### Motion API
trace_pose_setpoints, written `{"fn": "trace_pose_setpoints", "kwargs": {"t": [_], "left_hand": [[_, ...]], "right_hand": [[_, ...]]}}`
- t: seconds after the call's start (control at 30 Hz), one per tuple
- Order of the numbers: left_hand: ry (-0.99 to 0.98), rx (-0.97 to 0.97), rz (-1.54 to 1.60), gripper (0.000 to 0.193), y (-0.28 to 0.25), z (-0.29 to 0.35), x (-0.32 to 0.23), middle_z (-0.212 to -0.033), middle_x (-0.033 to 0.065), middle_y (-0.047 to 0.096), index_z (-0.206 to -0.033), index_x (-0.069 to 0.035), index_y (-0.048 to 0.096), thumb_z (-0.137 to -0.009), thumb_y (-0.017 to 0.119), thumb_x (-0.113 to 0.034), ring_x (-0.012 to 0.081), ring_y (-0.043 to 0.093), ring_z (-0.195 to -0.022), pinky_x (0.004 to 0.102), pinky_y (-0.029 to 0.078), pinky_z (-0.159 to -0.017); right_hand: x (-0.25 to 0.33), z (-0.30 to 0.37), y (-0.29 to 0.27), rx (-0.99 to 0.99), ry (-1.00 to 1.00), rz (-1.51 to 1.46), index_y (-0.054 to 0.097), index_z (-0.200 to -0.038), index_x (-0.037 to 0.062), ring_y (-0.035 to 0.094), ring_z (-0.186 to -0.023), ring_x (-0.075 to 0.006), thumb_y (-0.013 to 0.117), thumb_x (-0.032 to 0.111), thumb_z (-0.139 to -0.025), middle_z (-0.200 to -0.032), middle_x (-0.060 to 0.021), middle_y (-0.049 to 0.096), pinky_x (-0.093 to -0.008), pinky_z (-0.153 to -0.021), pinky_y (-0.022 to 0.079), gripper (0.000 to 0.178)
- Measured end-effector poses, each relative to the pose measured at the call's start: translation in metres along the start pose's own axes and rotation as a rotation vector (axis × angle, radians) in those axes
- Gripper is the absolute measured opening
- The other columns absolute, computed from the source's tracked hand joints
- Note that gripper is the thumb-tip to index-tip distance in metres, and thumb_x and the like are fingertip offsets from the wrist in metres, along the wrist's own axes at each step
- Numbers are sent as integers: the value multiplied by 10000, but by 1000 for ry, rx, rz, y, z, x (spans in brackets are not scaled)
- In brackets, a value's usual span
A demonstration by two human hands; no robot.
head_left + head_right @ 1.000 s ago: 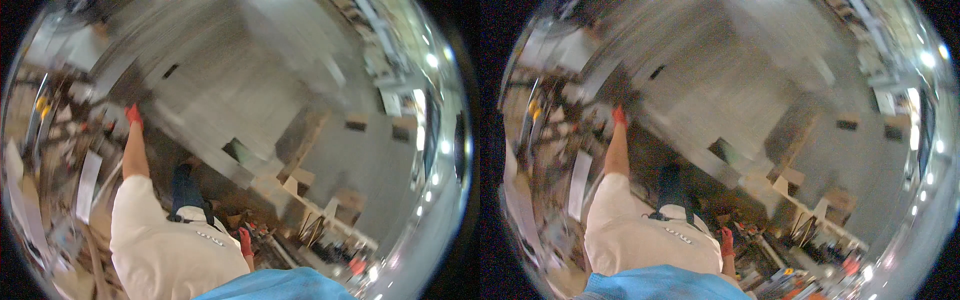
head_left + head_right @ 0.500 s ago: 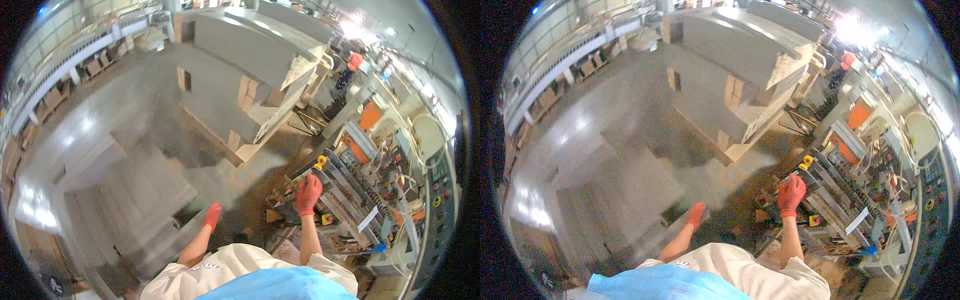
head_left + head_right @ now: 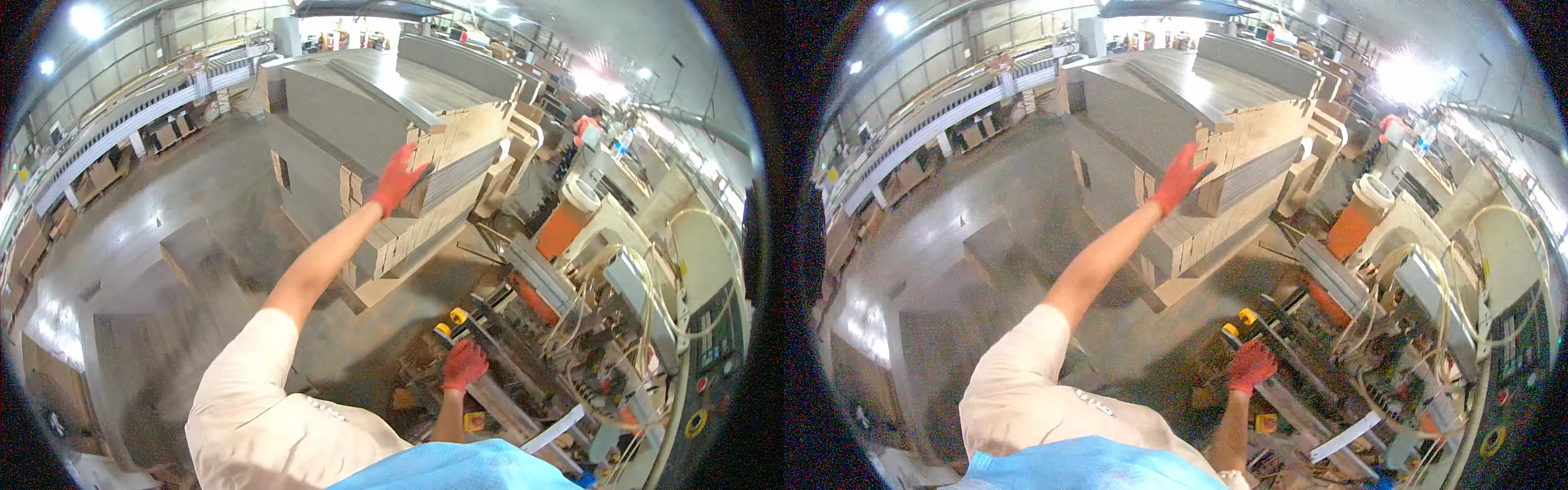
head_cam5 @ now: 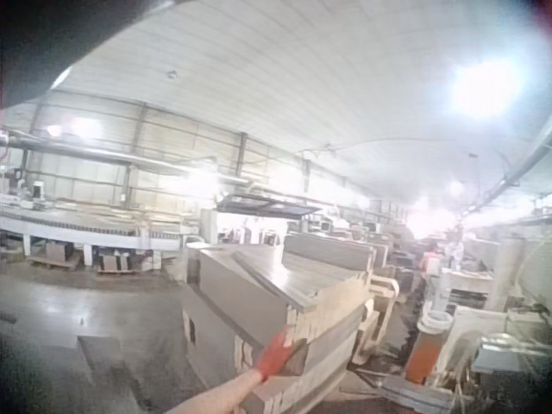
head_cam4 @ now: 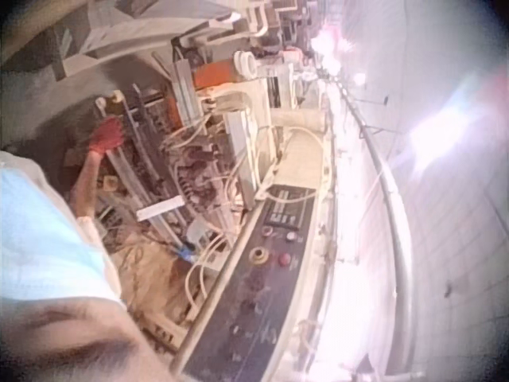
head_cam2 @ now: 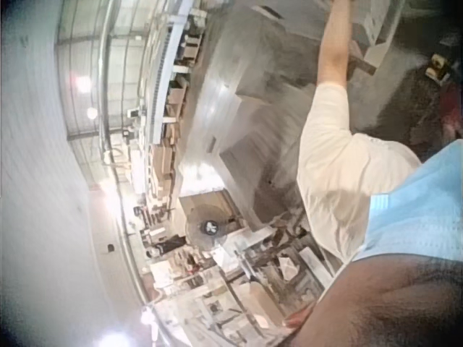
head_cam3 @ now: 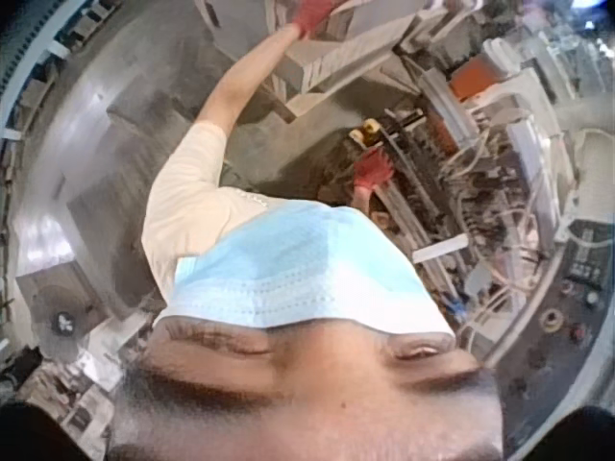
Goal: The person picks up long, dark-colored wooden planks from a stack and places them onto a machine conveyor belt. They then retrieve the planks from the other side of the machine and stack them neatly on a growing pile. The person repeats this process, handling the planks one at a time.
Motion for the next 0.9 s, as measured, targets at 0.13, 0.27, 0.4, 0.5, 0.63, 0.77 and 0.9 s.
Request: {"fn": "trace_pose_setpoints", "kwargs": {"t": [0.13, 0.27, 0.4, 0.5, 0.63, 0.77, 0.9], "left_hand": [[-137, -146, -275, 684, -26, -86, 43, -1393, 158, 617, -1441, -177, 562, -861, 786, -462, 350, 459, -1389, 452, 403, -1127], [-159, -247, -257, 477, -11, -133, 75, -1157, 146, 727, -1243, -176, 681, -854, 779, -435, 346, 636, -1149, 431, 506, -967], [-103, -467, -60, 317, 7, -133, 86, -970, 121, 757, -1040, -122, 720, -867, 757, -385, 341, 706, -932, 431, 540, -844], [-74, -565, -127, 345, -18, -141, 117, -1014, 157, 739, -1121, -88, 677, -865, 750, -307, 352, 688, -939, 447, 504, -930], [-434, -745, 479, 232, -58, -143, 174, -1049, 131, 646, -1121, -81, 607, -945, 683, -211, 289, 641, -927, 441, 538, -832], [-584, -229, 1020, 210, -11, -118, 129, -1079, 108, 639, -1098, -60, 575, -952, 665, -182, 233, 639, -921, 370, 563, -802], [-711, 90, 1491, 192, 33, 5, 26, -817, 33, 632, -950, -108, 610, -947, 663, -292, 172, 622, -670, 342, 538, -602]], "right_hand": [[45, -2, -3, -35, -107, -101, 720, -966, 110, 673, -899, -344, 502, 323, -1019, -947, -103, 716, -518, -749, 511, 309], [43, -4, -18, -105, -146, -82, 733, -992, 115, 675, -818, -321, 564, 303, -986, -911, -92, 706, -502, -710, 514, 253], [22, -3, -12, -104, -76, -71, 716, -1001, 114, 676, -835, -320, 573, 312, -978, -921, -94, 704, -517, -729, 506, 245], [32, -6, -20, -90, -54, -96, 717, -992, 115, 676, -845, -316, 579, 303, -973, -936, -87, 706, -515, -742, 504, 234], [46, -9, -18, -49, -59, -125, 725, -964, 122, 663, -887, -334, 558, 279, -978, -943, -93, 705, -515, -781, 492, 230], [38, -7, -18, -37, -41, -41, 727, -948, 122, 669, -877, -324, 566, 280, -976, -948, -90, 705, -508, -780, 494, 228], [36, -8, -19, -25, -33, -69, 730, -972, 119, 674, -879, -319, 562, 304, -991, -959, -89, 711, -515, -789, 495, 250]]}}
Point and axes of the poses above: each hand's wrist, its own z-axis away from the middle knuckle, its own y-axis out of the palm, x = y × z, the point moved 9 cm from there along -z, towards the middle knuckle
